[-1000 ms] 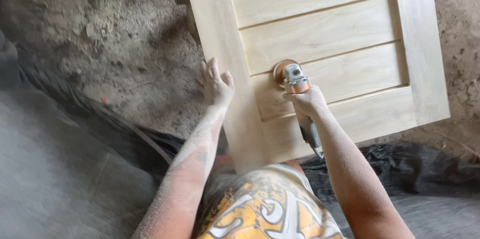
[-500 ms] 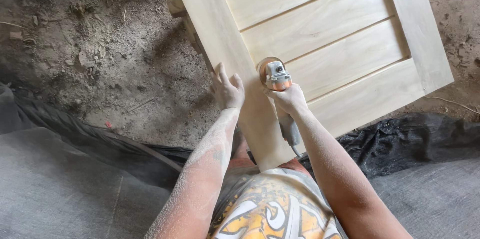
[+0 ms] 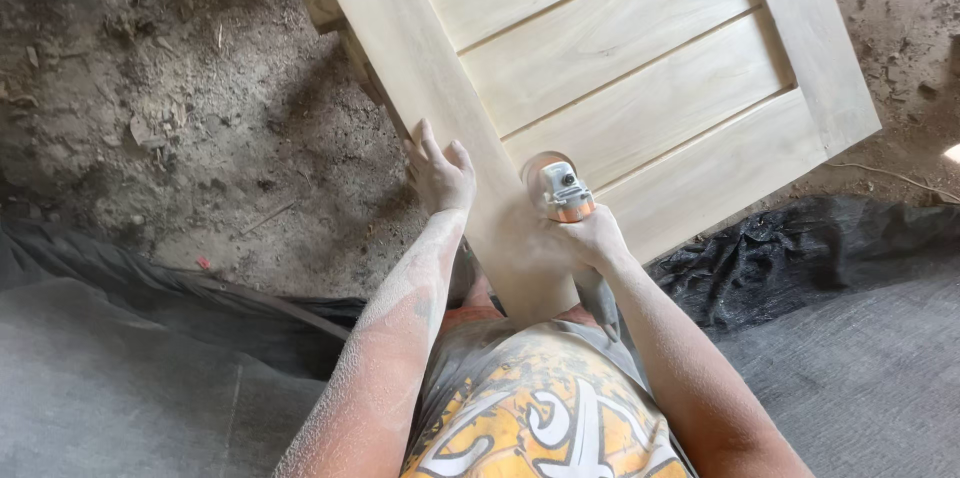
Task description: The person sands a wooden door panel using an angle grinder fitted with a sanding disc, moving the tool across the recessed panels and frame while steadying the wood with their hands.
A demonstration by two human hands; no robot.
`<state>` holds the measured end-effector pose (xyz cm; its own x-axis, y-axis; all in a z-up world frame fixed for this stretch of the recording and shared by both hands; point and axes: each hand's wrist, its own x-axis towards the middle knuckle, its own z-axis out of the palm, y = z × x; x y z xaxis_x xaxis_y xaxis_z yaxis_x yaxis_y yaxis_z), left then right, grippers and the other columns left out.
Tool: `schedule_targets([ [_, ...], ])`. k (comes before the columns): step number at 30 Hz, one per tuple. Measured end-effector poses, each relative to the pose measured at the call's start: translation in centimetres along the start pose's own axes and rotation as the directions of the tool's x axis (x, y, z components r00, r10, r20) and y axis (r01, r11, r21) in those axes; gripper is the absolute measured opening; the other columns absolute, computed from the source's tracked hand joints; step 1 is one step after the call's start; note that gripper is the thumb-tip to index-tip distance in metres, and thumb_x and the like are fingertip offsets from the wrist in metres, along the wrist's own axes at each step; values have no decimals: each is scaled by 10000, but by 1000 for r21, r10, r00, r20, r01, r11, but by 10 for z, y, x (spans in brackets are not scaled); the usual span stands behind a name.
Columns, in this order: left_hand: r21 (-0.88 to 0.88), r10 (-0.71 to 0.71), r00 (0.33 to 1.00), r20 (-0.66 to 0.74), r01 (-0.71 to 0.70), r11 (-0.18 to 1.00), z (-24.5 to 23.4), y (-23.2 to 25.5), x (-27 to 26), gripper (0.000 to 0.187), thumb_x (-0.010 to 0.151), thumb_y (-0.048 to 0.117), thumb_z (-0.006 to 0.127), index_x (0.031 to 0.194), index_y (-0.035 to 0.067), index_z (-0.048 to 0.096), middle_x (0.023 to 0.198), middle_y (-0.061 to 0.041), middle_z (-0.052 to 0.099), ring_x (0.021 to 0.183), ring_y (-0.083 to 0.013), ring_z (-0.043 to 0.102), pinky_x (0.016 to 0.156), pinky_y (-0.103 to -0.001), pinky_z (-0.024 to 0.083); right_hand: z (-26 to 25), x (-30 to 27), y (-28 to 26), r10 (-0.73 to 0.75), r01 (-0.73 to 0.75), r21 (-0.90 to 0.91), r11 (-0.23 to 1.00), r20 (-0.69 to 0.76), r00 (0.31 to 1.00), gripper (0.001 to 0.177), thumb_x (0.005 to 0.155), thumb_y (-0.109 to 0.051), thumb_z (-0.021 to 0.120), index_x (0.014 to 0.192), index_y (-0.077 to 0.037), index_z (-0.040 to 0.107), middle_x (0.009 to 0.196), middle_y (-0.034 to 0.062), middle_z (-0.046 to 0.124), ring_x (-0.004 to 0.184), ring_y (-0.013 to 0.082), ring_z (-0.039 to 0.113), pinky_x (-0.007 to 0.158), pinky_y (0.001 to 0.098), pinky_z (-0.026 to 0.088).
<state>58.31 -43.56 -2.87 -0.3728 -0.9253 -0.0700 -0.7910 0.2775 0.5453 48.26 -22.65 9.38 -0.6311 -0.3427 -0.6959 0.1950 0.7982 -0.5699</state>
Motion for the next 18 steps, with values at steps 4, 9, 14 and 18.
schedule_targets([
  [4,-19,12,1000,10,-12,1000,0,-1,0,650,1039,378,511,1592,167,244,1575,-380,271,1448,-481,403,1173,-640,325,-9,-4,7,-9,8,-131,991,-3,1000,466,674,-330,896,1015,-53,743,852,77,755,773,186,710,709,356,554],
  [9,2,12,1000,16,-12,1000,-2,1,0,655,1041,375,514,1596,162,238,1569,-380,265,1453,-486,395,1169,-648,323,-26,5,14,-22,14,-129,992,-59,998,456,666,-294,873,1008,-18,750,848,99,761,787,198,721,717,360,562],
  [14,-19,-52,995,86,54,998,-13,9,0,651,1038,370,496,1596,172,224,1577,-398,224,1422,-505,400,1127,-609,398,-60,30,22,78,-91,-198,976,-73,994,443,671,-270,870,994,7,745,853,124,756,781,222,727,721,363,569],
  [18,-62,-44,994,97,50,997,-13,9,0,650,1040,357,485,1595,160,208,1591,-401,193,1427,-508,395,1089,-583,461,-75,46,36,78,-89,-65,994,-161,984,489,646,-255,889,1002,30,712,876,121,738,795,215,725,716,361,575],
])
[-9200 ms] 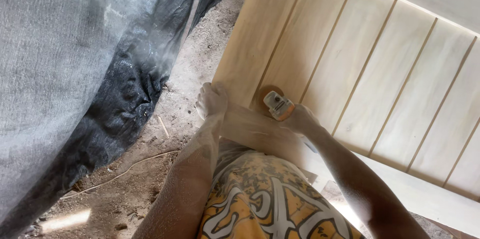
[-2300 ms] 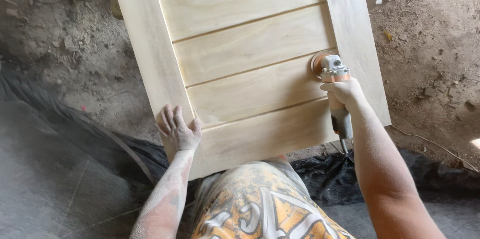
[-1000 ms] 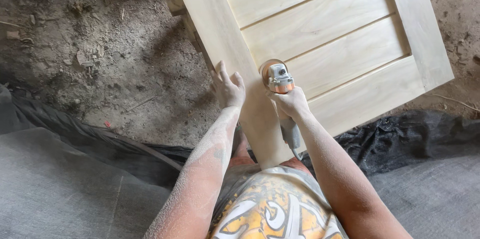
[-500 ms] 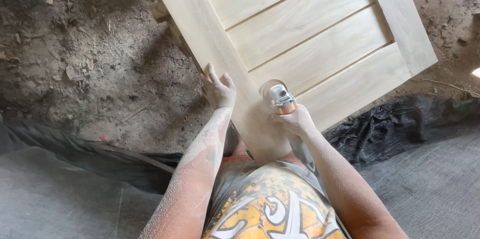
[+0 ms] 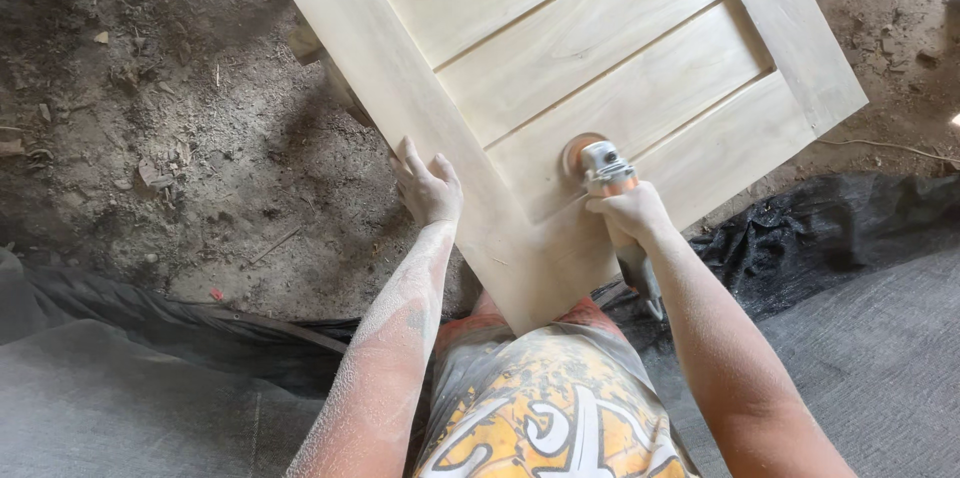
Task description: The person sands a wooden door panel using an angle grinder fitted with a sanding disc, moving the tool across the recessed panels and frame while steadying the wood with their hands.
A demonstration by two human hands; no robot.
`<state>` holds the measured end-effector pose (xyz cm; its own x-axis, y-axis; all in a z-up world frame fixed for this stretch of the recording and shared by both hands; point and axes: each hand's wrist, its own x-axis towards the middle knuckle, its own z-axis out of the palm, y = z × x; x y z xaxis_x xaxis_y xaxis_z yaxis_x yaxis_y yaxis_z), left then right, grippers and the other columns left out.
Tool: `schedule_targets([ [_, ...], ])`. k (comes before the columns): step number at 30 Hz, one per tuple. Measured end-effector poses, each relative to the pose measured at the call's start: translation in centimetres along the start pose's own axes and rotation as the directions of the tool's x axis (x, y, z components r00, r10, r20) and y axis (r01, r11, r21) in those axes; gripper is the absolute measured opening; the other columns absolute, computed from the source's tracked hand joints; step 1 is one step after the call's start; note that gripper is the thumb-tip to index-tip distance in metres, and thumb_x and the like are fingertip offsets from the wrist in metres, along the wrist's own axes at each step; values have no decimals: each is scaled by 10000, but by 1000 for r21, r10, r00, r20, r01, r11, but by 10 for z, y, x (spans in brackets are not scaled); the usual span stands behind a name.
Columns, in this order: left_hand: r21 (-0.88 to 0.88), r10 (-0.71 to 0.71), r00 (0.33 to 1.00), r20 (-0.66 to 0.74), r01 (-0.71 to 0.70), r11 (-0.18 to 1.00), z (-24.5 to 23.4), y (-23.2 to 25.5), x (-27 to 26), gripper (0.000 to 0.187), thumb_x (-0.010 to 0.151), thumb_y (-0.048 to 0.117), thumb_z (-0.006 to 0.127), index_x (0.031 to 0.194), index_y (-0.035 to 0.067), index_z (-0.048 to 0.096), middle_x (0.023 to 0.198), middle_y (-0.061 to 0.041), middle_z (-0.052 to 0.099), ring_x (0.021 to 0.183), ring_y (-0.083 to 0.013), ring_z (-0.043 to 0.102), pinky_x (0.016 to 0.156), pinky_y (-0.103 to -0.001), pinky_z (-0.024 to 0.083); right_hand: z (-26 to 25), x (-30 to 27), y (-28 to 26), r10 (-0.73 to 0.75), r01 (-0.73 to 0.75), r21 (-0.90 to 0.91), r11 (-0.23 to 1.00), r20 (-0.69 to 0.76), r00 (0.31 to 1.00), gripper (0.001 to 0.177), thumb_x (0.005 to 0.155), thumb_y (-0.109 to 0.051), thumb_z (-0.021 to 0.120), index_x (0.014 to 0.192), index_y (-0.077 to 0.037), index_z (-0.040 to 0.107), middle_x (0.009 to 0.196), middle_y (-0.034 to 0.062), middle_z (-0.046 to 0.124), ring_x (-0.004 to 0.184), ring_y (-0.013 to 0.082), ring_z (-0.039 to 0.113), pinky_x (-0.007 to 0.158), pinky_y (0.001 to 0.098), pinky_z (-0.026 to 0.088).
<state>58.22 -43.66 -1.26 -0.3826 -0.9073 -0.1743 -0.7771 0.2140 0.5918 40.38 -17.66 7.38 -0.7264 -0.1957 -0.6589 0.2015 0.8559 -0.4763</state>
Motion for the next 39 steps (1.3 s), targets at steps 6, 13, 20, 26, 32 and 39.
schedule_targets([
  [6,-19,38,999,-24,-39,999,3,-5,0,658,1046,351,498,1602,162,200,1592,-387,189,1443,-509,381,1105,-597,441,-5,8,2,3,-3,23,1000,3,1000,481,654,-243,889,1014,28,722,897,125,741,801,218,725,716,366,579],
  [13,40,11,1000,5,-12,999,-2,0,0,650,1059,361,488,1612,185,194,1600,-374,198,1431,-475,423,1114,-612,437,28,-30,-13,-25,35,-56,998,158,987,444,664,-251,883,1025,-29,751,891,120,769,786,228,735,733,361,586],
  [20,-34,49,998,-38,-51,998,-4,3,0,666,1046,330,518,1605,166,196,1609,-388,156,1466,-519,335,1120,-589,440,29,-43,-23,-50,75,-148,986,165,985,484,634,-299,880,1021,-41,747,885,141,771,782,239,737,744,372,577],
  [26,-33,9,1000,-26,-10,999,-1,7,2,667,1042,324,528,1606,160,211,1607,-366,184,1484,-512,314,1113,-572,440,-14,7,-7,-66,98,-226,969,144,987,485,645,-307,906,1025,-51,746,878,135,756,784,241,722,740,371,568],
  [32,-99,3,992,-124,-15,995,8,1,-3,639,1025,324,548,1600,209,293,1591,-352,268,1411,-496,461,1072,-499,530,-78,72,21,-120,123,-11,992,145,982,309,724,-196,875,976,-50,773,826,65,718,720,171,658,622,360,545],
  [39,-23,-196,980,-32,196,980,7,10,-6,617,1020,391,471,1597,307,268,1648,-290,230,1369,-426,514,901,-474,640,-173,135,24,-10,24,-184,983,75,997,367,739,-201,875,1005,-25,694,853,76,702,744,190,686,654,364,568],
])
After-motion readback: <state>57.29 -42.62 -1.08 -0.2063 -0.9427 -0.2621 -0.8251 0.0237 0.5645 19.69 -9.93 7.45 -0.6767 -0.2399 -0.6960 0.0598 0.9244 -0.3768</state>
